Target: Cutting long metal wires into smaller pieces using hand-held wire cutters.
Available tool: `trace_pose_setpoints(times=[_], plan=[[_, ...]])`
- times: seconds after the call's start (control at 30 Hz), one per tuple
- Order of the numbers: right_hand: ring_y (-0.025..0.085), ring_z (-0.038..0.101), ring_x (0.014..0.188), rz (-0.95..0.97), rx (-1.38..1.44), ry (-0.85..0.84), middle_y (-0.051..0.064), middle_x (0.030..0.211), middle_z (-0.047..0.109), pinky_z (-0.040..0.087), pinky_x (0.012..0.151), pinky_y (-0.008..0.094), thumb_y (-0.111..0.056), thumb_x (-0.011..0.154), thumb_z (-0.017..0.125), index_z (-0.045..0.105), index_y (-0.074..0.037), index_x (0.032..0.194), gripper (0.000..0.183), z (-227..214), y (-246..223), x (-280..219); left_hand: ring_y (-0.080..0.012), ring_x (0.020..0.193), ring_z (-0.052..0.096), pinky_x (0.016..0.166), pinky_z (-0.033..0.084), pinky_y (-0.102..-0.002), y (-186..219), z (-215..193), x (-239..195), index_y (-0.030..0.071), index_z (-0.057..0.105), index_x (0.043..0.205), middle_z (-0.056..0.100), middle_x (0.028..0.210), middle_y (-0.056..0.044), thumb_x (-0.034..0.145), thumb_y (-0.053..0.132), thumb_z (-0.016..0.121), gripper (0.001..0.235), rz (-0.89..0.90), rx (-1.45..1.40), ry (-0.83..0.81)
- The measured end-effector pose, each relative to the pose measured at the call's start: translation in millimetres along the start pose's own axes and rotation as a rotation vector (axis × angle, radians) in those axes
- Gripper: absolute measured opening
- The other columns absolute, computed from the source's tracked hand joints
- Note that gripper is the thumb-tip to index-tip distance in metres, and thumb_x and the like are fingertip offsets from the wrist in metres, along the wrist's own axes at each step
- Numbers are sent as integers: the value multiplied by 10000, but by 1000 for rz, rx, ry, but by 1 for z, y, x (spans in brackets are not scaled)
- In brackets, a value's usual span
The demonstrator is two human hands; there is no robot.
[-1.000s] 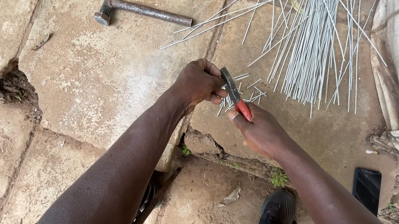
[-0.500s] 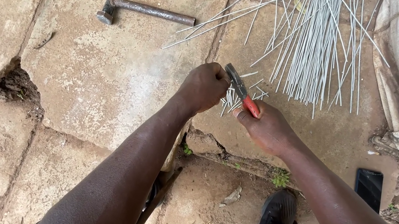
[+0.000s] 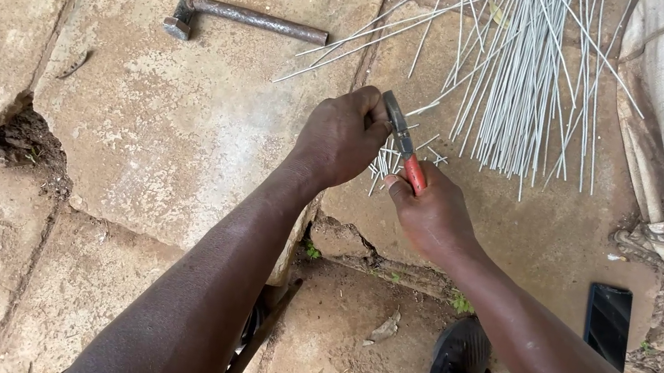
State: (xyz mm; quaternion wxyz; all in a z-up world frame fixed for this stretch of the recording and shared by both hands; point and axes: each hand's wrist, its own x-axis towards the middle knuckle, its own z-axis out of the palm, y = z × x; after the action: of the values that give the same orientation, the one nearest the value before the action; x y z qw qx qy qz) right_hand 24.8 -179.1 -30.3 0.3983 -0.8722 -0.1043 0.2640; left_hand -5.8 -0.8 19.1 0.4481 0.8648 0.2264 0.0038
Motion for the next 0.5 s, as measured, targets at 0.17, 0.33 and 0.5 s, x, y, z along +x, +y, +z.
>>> trace_pose_setpoints(times=[0.17,0.33,0.5], plan=[[64,400,447,-40,426,-262,-28,598,437,313,393,200,-197,999,637,613,-115,908,125,-10,-10,-3,-363,865,744,771,563,-487,-3,-6,2,128,693,910,707,767,-132,906,233,657,111,39,-99,-9],[14,326,347,40,539,-353,-73,557,365,267,307,163,-223,1034,599,559,-138,937,135,-8,-14,-6,-308,797,753,742,578,-445,-16,-1,4,136,692,890,693,729,-100,921,244,655,118,-19,-119,-34],[377,740,928,57,-467,-46,157,940,738,578,758,477,-445,926,566,644,-178,1119,339,-10,-20,1,-363,871,751,734,583,-487,-1,4,-2,153,702,882,710,757,-119,880,215,604,116,-29,-6,-71]])
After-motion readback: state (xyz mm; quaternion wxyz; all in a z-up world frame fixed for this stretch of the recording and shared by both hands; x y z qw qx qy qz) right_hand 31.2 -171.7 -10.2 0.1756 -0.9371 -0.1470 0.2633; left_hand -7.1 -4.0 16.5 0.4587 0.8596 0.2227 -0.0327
